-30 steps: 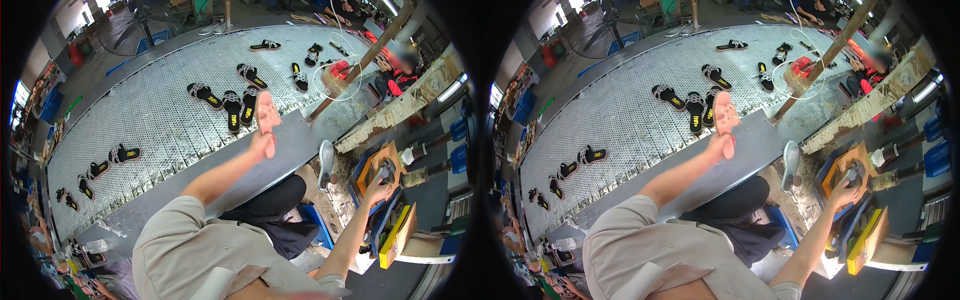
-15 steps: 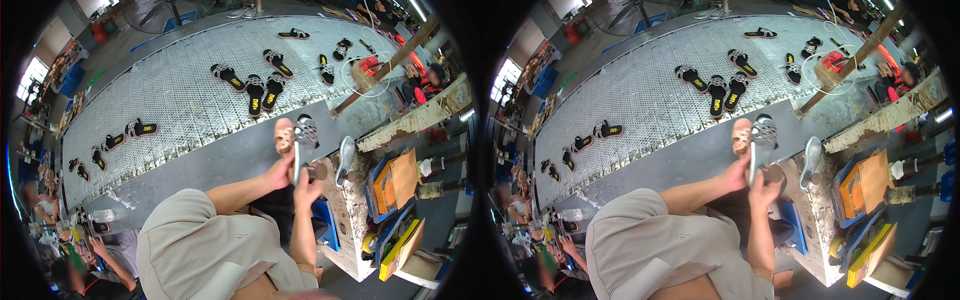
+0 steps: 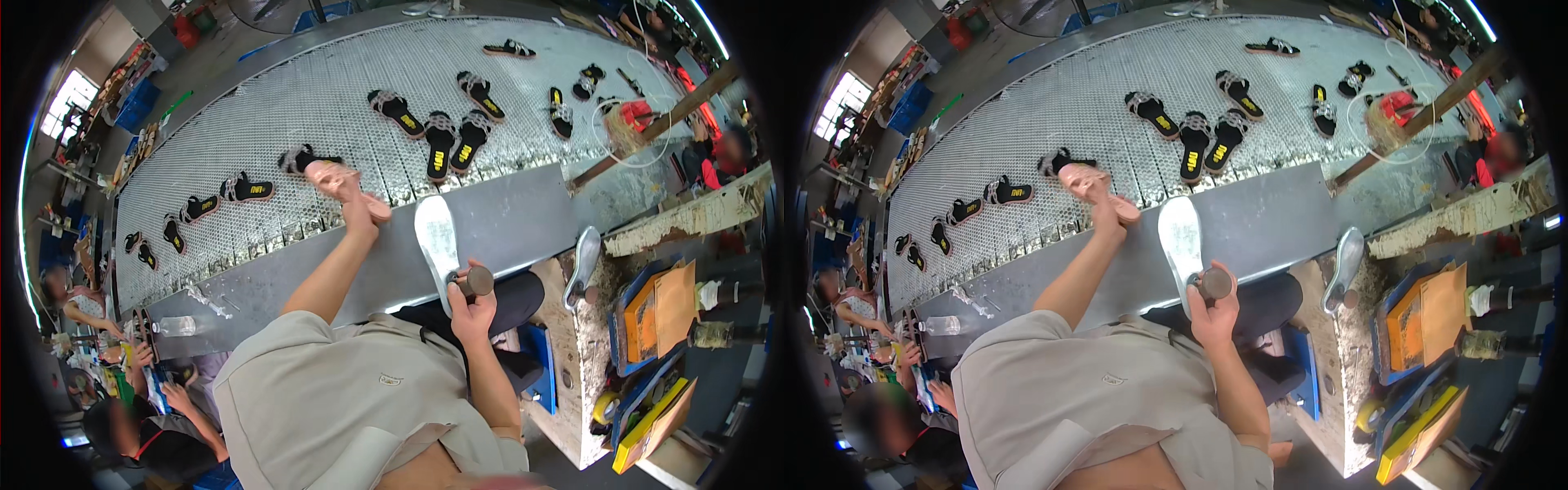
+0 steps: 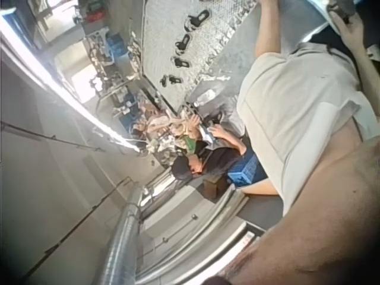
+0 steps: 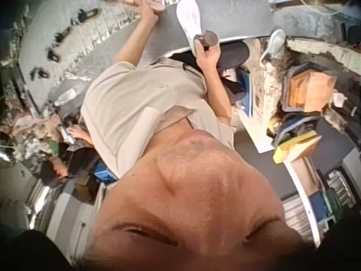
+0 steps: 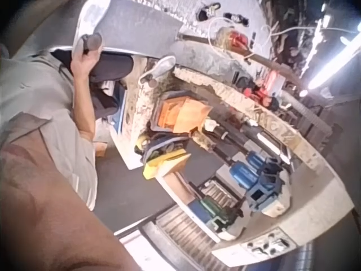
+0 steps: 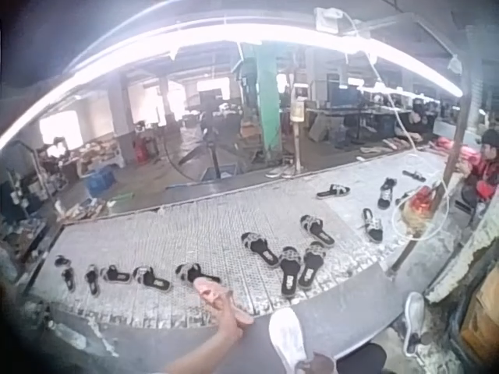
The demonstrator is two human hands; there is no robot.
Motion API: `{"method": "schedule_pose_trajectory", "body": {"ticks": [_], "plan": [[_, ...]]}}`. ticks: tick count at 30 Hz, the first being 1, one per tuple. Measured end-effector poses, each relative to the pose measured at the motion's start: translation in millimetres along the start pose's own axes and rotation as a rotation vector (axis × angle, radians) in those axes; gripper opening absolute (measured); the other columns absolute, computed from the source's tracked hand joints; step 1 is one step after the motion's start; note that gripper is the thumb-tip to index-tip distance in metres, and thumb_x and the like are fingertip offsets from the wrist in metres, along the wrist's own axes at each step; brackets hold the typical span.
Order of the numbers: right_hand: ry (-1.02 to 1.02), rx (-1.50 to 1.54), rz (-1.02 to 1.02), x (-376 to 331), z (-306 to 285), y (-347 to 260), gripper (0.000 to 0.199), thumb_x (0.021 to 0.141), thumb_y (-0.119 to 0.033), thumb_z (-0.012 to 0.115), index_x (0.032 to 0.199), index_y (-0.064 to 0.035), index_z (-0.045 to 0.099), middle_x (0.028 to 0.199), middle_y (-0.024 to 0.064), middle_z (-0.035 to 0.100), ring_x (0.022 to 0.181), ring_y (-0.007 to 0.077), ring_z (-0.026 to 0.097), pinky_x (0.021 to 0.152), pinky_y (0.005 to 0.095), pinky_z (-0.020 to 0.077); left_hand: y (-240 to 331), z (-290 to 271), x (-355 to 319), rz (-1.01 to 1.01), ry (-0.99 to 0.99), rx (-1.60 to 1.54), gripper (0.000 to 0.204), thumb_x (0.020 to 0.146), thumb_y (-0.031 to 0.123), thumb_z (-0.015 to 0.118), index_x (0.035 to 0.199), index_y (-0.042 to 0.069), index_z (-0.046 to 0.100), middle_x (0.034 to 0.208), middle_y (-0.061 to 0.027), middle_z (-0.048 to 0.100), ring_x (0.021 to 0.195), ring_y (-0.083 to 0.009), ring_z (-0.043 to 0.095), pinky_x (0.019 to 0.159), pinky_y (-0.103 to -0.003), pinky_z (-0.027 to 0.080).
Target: The person is assembling sandals by taking components from a conveyor belt and attaching them using a manual press tool.
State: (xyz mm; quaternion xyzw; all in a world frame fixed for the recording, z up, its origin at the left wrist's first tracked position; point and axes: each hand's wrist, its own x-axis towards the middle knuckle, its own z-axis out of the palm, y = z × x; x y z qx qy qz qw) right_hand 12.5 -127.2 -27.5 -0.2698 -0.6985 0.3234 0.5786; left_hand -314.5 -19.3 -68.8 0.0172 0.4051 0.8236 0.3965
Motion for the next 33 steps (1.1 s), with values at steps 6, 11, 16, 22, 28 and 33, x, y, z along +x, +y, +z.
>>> {"method": "schedule_pose_trajectory", "body": {"ticks": [6,11,16,22,28,33], "plan": [[0.045,-0.071,-0.057,5,-24,-1,0.011,0.087,-0.002,0.074,0.095,0.0009,0.067,0.111,0.016,0.067,0.128,0.0327,0.058,0.102,0.0435,0.0486,-54,88,-137,-0.353,-0.617,-0.188,0.097,0.095,0.087,0.021,0.133,0.005,0.056,0.107,-0.0161,0.069,0.09,-0.0293,0.07,0.083,-0.045,0.06],[0.374,-0.153,-0.098,25,-43,-4,0.011,0.088,-0.005,0.073,0.095,0.0009,0.066,0.111,0.0171,0.066,0.127,0.035,0.058,0.105,0.0462,0.047,-112,116,-196,-0.518,-0.898,0.031,0.091,0.1,0.081,0.016,0.137,0.008,0.056,0.114,-0.0137,0.069,0.101,-0.0276,0.069,0.089,-0.043,0.058],[0.565,-0.228,-0.09,33,-73,0,0.012,0.087,-0.006,0.073,0.094,0.0008,0.066,0.109,0.017,0.065,0.126,0.0369,0.058,0.107,0.0483,0.0462,-145,132,-241,-0.601,-0.88,0.06,0.069,0.107,0.069,0.031,0.139,0.013,0.055,0.125,-0.006,0.065,0.111,-0.021,0.065,0.098,-0.039,0.054],[0.665,-0.353,-0.115,20,-83,7,0.012,0.086,-0.006,0.073,0.093,0.0006,0.066,0.109,0.0166,0.067,0.128,0.0377,0.058,0.108,0.0491,0.0458,-148,145,-258,-0.662,-0.95,0.109,0.065,0.108,0.066,0.034,0.136,0.012,0.058,0.123,-0.007,0.066,0.11,-0.0218,0.065,0.097,-0.039,0.054],[0.748,-0.417,-0.18,35,-133,-2,0.013,0.085,-0.004,0.073,0.096,0.0006,0.067,0.106,0.0167,0.068,0.124,0.0358,0.061,0.105,0.0464,0.0474,-157,190,-292,-0.796,-1.117,-0.019,0.068,0.107,0.068,0.034,0.14,0.012,0.055,0.129,-0.0079,0.064,0.114,-0.0236,0.064,0.102,-0.041,0.053],[0.958,-0.53,-0.142,55,-214,-32,0.023,0.089,-0.007,0.072,0.108,0.0043,0.067,0.1,0.0095,0.068,0.096,0.0209,0.066,0.094,0.0364,0.0515,-194,236,-314,-0.703,-1.315,0.246,0.085,0.103,0.076,0.032,0.157,0.011,0.041,0.14,-0.0094,0.058,0.126,-0.025,0.056,0.106,-0.044,0.047]]}}
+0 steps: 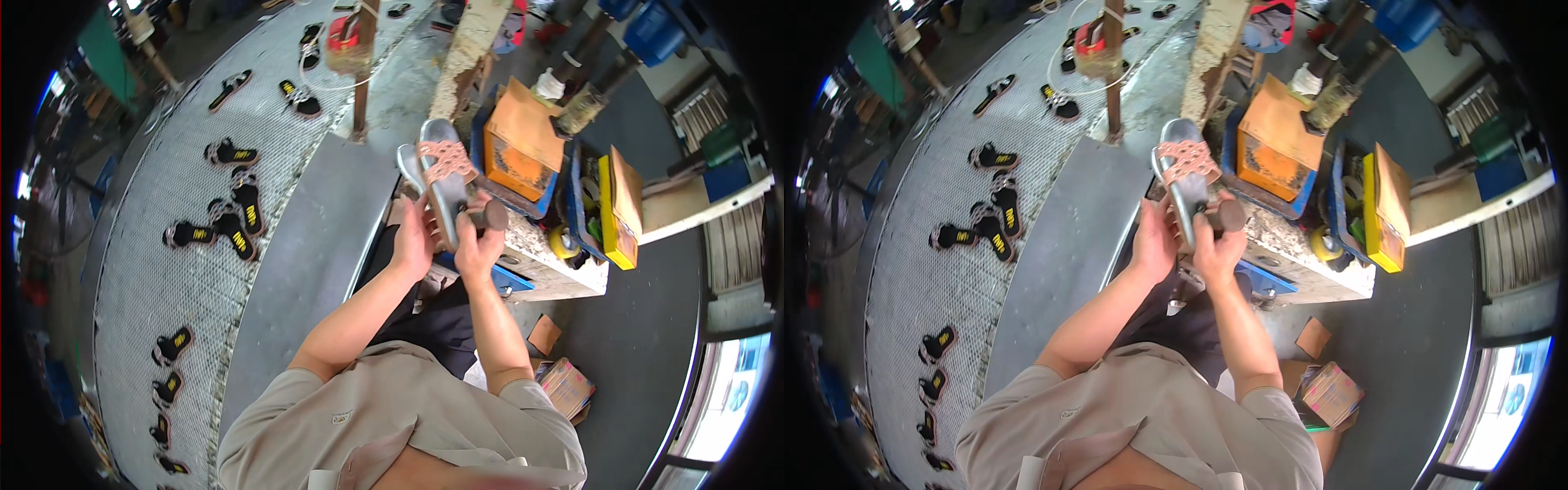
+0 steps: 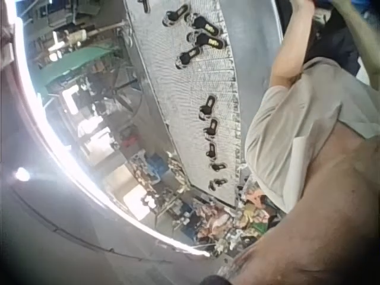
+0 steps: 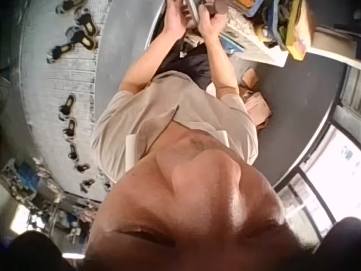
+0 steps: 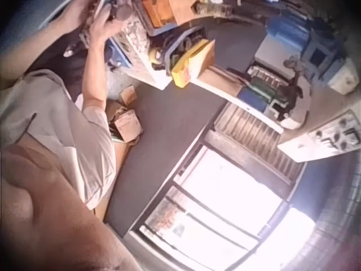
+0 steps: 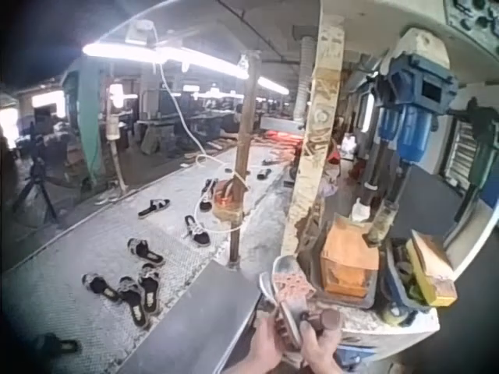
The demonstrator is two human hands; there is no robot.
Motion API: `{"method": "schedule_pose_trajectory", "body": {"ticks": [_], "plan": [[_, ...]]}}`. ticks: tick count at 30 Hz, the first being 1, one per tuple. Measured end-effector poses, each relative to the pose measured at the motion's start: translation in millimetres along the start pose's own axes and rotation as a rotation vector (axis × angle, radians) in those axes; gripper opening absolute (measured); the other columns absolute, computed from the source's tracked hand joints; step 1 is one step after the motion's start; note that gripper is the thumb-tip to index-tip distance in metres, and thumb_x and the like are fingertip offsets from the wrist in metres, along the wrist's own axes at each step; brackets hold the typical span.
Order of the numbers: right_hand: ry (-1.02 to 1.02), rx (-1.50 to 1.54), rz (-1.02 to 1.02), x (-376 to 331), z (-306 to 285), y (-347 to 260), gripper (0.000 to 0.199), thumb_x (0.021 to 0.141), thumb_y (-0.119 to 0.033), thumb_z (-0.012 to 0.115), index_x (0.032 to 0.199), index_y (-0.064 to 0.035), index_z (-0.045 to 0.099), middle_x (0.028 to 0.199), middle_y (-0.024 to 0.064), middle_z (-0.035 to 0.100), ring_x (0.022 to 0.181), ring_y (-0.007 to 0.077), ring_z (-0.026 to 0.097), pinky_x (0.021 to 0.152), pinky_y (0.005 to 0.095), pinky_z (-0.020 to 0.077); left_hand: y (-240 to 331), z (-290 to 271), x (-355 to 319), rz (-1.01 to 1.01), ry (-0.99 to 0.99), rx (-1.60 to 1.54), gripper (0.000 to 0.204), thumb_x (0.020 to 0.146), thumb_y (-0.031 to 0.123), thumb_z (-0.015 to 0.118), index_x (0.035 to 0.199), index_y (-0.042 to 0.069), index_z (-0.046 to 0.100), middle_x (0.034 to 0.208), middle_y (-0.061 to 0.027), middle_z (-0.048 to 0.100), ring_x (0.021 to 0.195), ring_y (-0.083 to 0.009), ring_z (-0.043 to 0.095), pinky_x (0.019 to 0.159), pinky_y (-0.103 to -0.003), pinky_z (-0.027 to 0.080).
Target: The person is assembling sandals by taking components from a conveyor belt and attaching them using a manual press tool.
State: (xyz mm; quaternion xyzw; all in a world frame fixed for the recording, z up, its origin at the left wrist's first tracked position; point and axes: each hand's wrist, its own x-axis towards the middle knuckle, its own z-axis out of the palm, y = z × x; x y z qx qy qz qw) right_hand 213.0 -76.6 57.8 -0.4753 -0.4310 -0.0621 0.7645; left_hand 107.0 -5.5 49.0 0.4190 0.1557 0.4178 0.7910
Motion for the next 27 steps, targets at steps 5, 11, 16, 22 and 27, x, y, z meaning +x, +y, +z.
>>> {"method": "schedule_pose_trajectory", "body": {"ticks": [5,11,16,22,27], "plan": [[0.188,-0.338,-0.08,97,-40,61,0.021,0.089,-0.018,0.072,0.098,0.0008,0.067,0.095,0.0172,0.066,0.088,0.0328,0.063,0.084,0.0398,0.049,3,-59,-10,-0.036,0.155,0.171,0.086,0.105,0.072,0.035,0.152,0.001,0.046,0.132,-0.0175,0.063,0.118,-0.0278,0.062,0.1,-0.043,0.051],[0.212,-0.604,-0.078,168,-52,162,0.027,0.087,-0.02,0.07,0.094,0.0053,0.064,0.101,0.0226,0.063,0.1,0.0432,0.057,0.091,0.0516,0.0463,54,-153,-51,0.11,0.483,0.35,0.07,0.109,0.061,0.038,0.135,-0.001,0.06,0.12,-0.0162,0.07,0.109,-0.0262,0.067,0.093,-0.041,0.053],[0.212,-0.969,-0.193,185,-49,190,0.03,0.082,-0.023,0.077,0.091,0.0039,0.068,0.105,0.0264,0.069,0.102,0.049,0.063,0.094,0.0564,0.0492,134,-240,-83,0.476,0.8,0.677,0.052,0.11,0.046,0.05,0.129,0.0,0.065,0.121,-0.0131,0.07,0.111,-0.0228,0.065,0.095,-0.036,0.05],[0.142,-1.008,-0.332,137,-96,149,0.036,0.091,-0.035,0.077,0.101,-0.0006,0.077,0.091,0.0186,0.076,0.086,0.0409,0.072,0.075,0.0484,0.056,219,-373,-134,0.771,1.261,1.528,0.048,0.1,0.031,0.061,0.134,-0.003,0.062,0.133,-0.0279,0.06,0.127,-0.0431,0.054,0.111,-0.051,0.04],[0.125,-1.039,-0.223,98,-81,186,0.056,0.094,-0.053,0.068,0.092,0.0018,0.075,0.096,0.0224,0.073,0.097,0.0442,0.064,0.09,0.0555,0.0491,232,-468,-216,0.592,1.558,1.645,0.057,0.1,0.036,0.057,0.144,0.0,0.057,0.143,-0.0307,0.054,0.135,-0.0496,0.047,0.116,-0.055,0.035]]}}
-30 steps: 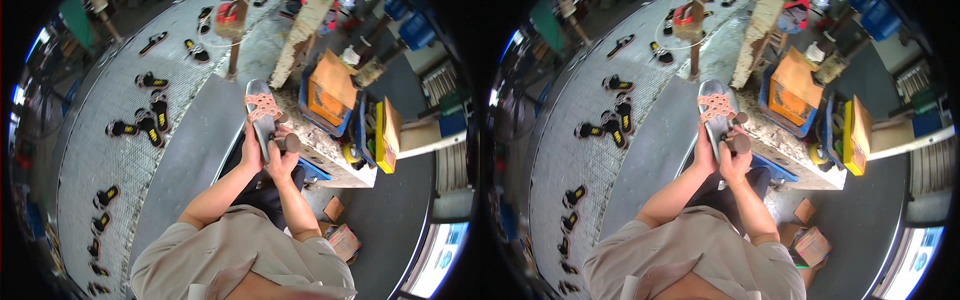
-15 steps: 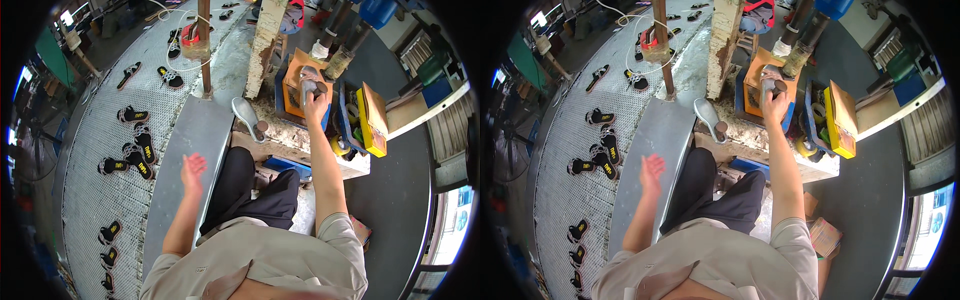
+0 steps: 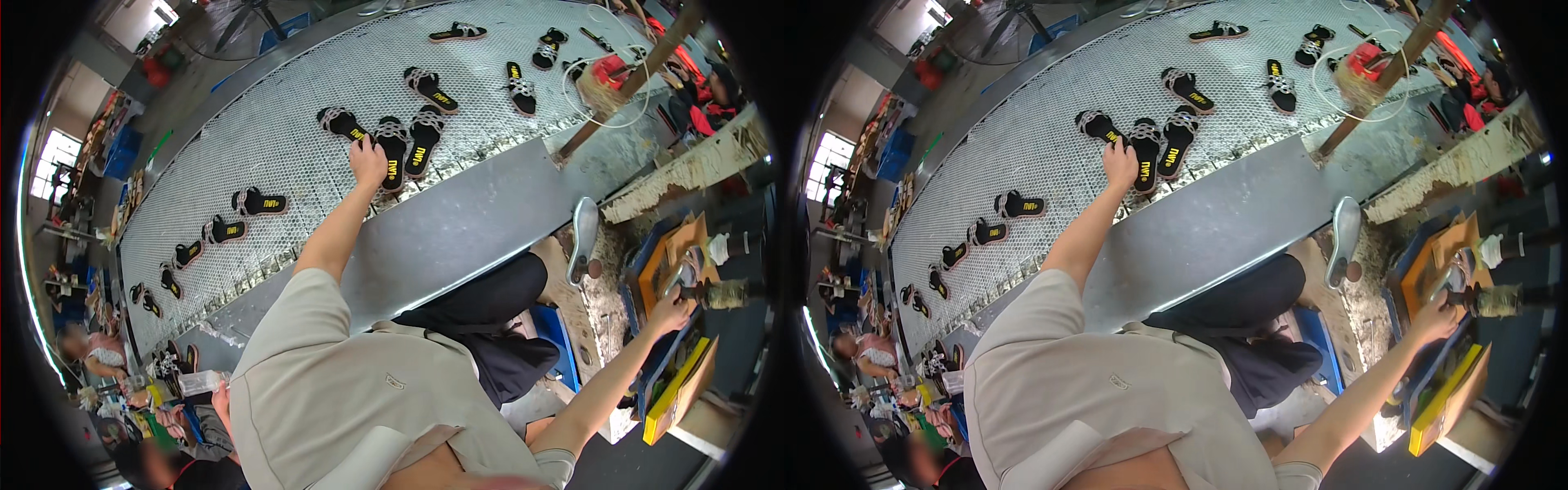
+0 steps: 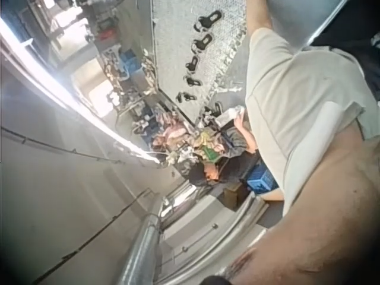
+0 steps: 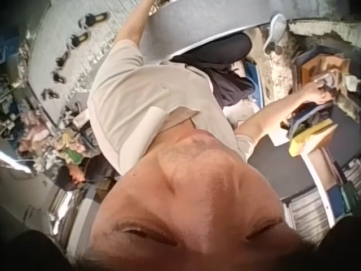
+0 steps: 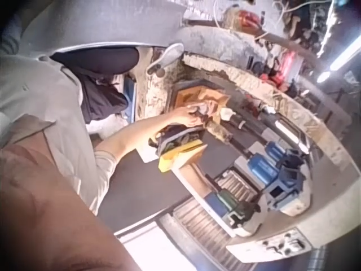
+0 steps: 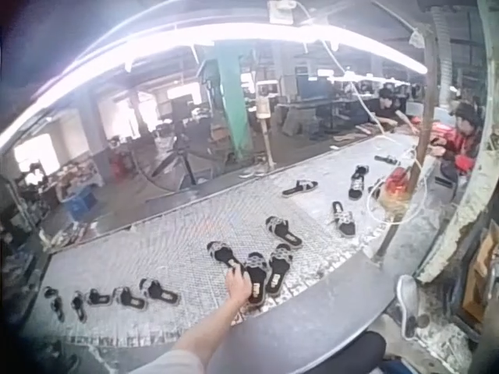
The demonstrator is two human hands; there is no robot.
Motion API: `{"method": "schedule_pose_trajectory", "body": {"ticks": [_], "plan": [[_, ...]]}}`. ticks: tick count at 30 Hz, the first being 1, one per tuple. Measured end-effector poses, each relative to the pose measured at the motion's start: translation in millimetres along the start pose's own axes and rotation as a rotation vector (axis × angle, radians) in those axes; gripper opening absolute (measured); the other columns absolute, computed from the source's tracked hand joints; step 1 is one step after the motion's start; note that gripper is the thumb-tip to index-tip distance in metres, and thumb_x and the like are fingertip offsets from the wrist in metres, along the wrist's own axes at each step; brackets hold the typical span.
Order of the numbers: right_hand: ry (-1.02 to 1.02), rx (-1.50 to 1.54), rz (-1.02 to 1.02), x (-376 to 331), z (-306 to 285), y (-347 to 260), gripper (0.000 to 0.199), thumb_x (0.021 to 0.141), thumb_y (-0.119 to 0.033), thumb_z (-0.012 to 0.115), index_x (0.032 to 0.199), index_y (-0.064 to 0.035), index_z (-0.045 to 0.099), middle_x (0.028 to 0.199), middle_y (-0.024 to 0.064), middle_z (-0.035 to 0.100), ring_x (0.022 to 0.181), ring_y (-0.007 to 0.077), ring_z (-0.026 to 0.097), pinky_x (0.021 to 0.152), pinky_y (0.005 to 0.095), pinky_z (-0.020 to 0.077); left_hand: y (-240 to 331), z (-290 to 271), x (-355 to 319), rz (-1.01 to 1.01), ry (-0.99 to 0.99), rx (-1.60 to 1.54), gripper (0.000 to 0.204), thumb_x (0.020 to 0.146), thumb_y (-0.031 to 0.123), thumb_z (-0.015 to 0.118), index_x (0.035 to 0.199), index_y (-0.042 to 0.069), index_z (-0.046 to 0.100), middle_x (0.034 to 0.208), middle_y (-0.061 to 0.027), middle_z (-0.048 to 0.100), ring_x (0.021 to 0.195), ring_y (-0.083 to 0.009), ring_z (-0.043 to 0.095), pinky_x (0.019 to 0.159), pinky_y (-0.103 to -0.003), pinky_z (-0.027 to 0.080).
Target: The person is assembling sandals by taking components from a conveyor belt and attaching them using a manual press tool.
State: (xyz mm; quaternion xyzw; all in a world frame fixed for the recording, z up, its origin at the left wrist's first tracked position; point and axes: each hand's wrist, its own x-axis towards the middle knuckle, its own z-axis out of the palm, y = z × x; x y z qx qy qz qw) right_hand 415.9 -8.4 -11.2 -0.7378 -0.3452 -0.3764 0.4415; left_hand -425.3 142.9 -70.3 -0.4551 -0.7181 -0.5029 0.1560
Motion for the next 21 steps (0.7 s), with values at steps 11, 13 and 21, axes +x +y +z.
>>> {"method": "schedule_pose_trajectory", "body": {"ticks": [11,13,21], "plan": [[-0.241,-0.282,0.061,73,-26,23,0.064,0.099,-0.06,0.058,0.119,-0.0015,0.076,0.125,0.0179,0.073,0.128,0.0346,0.06,0.121,0.0527,0.0321,62,-7,18,0.043,-0.243,0.363,0.089,0.097,0.062,0.052,0.158,-0.001,0.037,0.165,-0.0301,0.029,0.157,-0.0474,0.016,0.128,-0.059,0.01],[-0.248,-0.269,0.069,74,-24,24,0.063,0.099,-0.059,0.059,0.117,-0.0016,0.076,0.125,0.0168,0.073,0.129,0.0331,0.06,0.122,0.0534,0.0296,78,3,26,0.052,-0.261,0.361,0.084,0.098,0.059,0.05,0.156,-0.001,0.04,0.163,-0.03,0.032,0.156,-0.0473,0.018,0.128,-0.059,0.01],[-0.173,-0.242,0.042,76,-13,26,0.052,0.094,-0.047,0.068,0.108,0.0018,0.076,0.124,0.0129,0.073,0.124,0.0339,0.062,0.121,0.0538,0.0325,161,49,74,0.649,0.072,-0.111,0.051,0.092,0.025,0.063,0.135,-0.002,0.062,0.139,-0.031,0.053,0.131,-0.0494,0.048,0.114,-0.06,0.036]]}}
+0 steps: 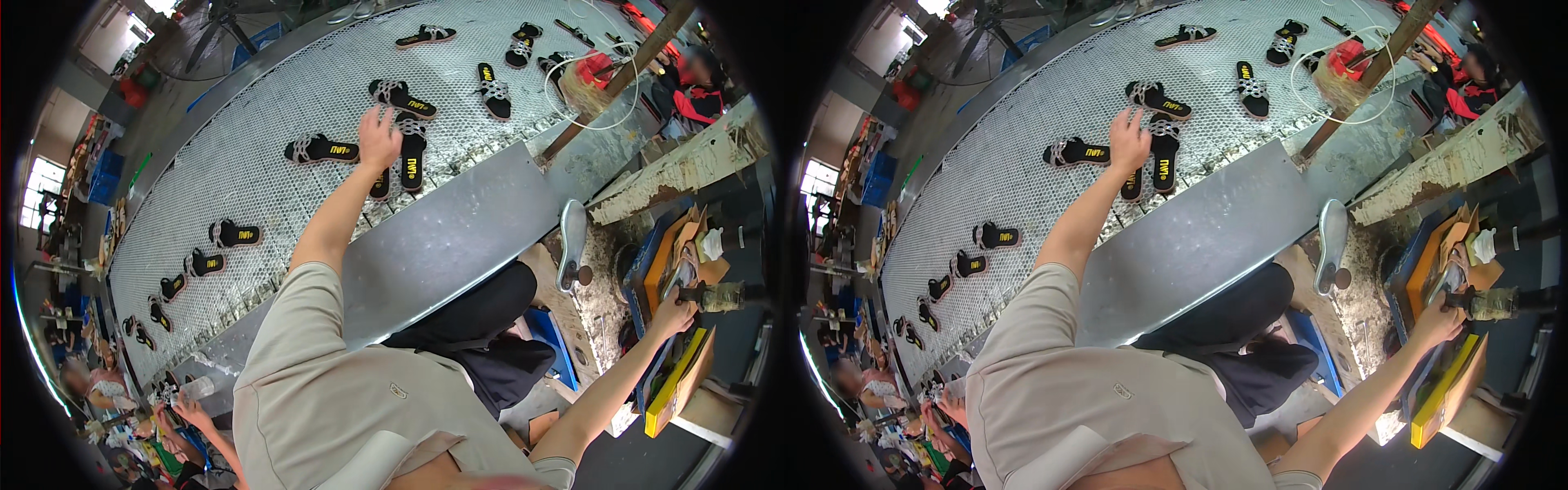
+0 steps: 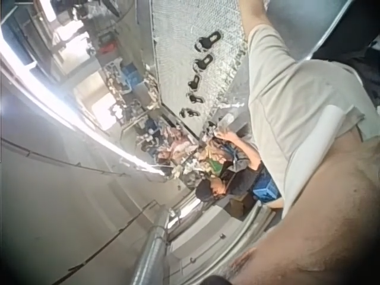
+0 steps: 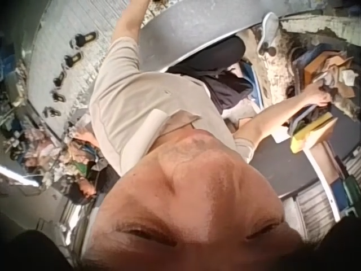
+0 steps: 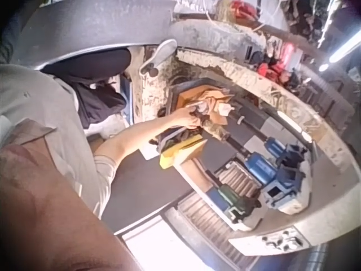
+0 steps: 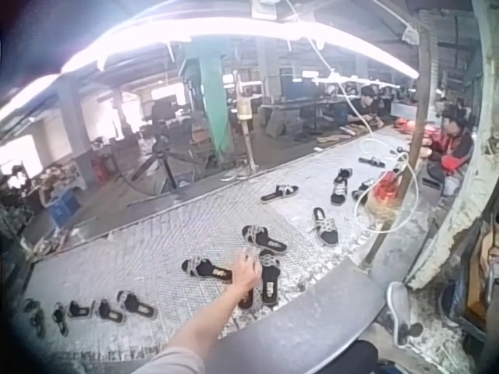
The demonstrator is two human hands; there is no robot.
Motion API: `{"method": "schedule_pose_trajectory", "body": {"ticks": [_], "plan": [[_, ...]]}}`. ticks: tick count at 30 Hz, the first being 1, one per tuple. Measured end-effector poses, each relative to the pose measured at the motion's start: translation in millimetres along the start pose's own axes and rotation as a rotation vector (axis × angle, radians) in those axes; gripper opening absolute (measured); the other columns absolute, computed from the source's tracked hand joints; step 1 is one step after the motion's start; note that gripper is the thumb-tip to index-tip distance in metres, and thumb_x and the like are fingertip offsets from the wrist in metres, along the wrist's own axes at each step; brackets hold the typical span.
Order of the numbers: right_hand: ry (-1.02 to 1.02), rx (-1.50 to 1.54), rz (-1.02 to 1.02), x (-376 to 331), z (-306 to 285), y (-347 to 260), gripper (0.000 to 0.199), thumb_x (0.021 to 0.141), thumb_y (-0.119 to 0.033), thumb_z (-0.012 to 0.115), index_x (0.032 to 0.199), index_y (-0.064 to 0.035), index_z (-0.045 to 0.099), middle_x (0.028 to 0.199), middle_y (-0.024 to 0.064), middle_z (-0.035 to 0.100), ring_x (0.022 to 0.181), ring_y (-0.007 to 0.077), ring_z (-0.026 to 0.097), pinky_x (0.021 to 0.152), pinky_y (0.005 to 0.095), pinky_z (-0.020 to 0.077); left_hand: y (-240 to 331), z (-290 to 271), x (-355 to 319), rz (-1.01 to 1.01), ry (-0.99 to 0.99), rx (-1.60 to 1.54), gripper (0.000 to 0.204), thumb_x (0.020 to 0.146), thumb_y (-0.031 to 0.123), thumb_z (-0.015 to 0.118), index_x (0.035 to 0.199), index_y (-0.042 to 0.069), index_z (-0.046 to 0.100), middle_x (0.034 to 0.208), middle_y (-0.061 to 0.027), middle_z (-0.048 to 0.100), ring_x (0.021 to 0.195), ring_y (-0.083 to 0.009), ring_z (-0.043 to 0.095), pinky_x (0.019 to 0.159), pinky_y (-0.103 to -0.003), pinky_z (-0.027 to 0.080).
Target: The person is assembling sandals by taking components from a conveyor belt and attaching them using a manual press tool.
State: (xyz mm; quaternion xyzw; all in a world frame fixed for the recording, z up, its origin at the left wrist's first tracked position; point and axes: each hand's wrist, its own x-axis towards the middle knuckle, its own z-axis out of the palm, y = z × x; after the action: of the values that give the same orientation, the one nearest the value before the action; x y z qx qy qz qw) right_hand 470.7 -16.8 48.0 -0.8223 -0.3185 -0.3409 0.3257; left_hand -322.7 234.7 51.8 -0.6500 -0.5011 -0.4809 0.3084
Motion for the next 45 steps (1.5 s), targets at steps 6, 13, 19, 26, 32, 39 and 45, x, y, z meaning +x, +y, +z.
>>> {"method": "schedule_pose_trajectory", "body": {"ticks": [6,13,19,26,32,39,45], "plan": [[0.039,0.006,-0.044,-1,0,-8,0.048,0.093,-0.042,0.07,0.108,0.003,0.076,0.121,0.0192,0.073,0.119,0.0363,0.063,0.119,0.0521,0.0344,42,96,56,-0.155,-0.439,0.266,0.061,0.105,0.04,0.05,0.15,-0.002,0.049,0.157,-0.0287,0.044,0.147,-0.0472,0.037,0.123,-0.061,0.022],[0.083,0.035,-0.028,-3,-1,-19,0.047,0.094,-0.04,0.07,0.109,0.0039,0.075,0.113,0.0196,0.074,0.118,0.0378,0.063,0.122,0.0519,0.0309,67,132,48,-0.016,-0.726,0.387,0.053,0.101,0.038,0.053,0.134,-0.002,0.06,0.146,-0.0278,0.055,0.138,-0.0473,0.049,0.115,-0.062,0.035],[0.098,0.102,-0.049,6,-2,-36,0.046,0.094,-0.034,0.067,0.118,0.0049,0.072,0.129,0.0197,0.07,0.129,0.0362,0.059,0.123,0.056,0.0272,105,114,33,-0.107,-0.555,-0.014,0.036,0.093,0.034,0.073,0.105,0.0,0.068,0.109,-0.0212,0.065,0.11,-0.0418,0.063,0.092,-0.052,0.055],[0.122,0.181,0.023,-3,19,-64,0.047,0.09,-0.029,0.072,0.112,0.013,0.068,0.119,0.0308,0.068,0.128,0.0485,0.054,0.122,0.0551,0.0308,88,129,53,-0.778,-0.365,0.125,0.029,0.096,0.019,0.06,0.116,-0.002,0.059,0.113,-0.0284,0.072,0.107,-0.0454,0.071,0.09,-0.054,0.057],[0.105,0.386,0.251,-4,-4,-80,0.043,0.089,-0.025,0.072,0.106,0.0133,0.065,0.118,0.0327,0.066,0.13,0.0491,0.05,0.115,0.0558,0.0351,110,123,66,-1.472,-0.549,-0.418,0.055,0.086,0.004,0.075,0.137,-0.005,0.057,0.145,-0.0253,0.056,0.125,-0.0466,0.062,0.087,-0.061,0.063],[0.214,0.577,0.054,-27,-39,-88,0.035,0.093,-0.019,0.07,0.108,0.0126,0.063,0.127,0.0312,0.06,0.125,0.0475,0.052,0.109,0.0541,0.039,166,93,35,-1.107,-0.027,-1.015,0.035,0.087,0.007,0.067,0.115,-0.001,0.047,0.098,-0.0175,0.065,0.073,-0.0299,0.068,0.058,-0.043,0.056],[0.026,1.039,0.083,-132,-109,-128,0.046,0.092,-0.006,0.071,0.132,0.0081,0.054,0.127,0.0226,0.061,0.114,0.0343,0.062,0.101,0.0443,0.0485,308,-29,-34,-1.148,-0.6,-1.639,0.034,0.101,0.038,0.07,0.092,0.005,0.064,0.075,-0.0103,0.067,0.065,-0.022,0.067,0.06,-0.036,0.052]]}}
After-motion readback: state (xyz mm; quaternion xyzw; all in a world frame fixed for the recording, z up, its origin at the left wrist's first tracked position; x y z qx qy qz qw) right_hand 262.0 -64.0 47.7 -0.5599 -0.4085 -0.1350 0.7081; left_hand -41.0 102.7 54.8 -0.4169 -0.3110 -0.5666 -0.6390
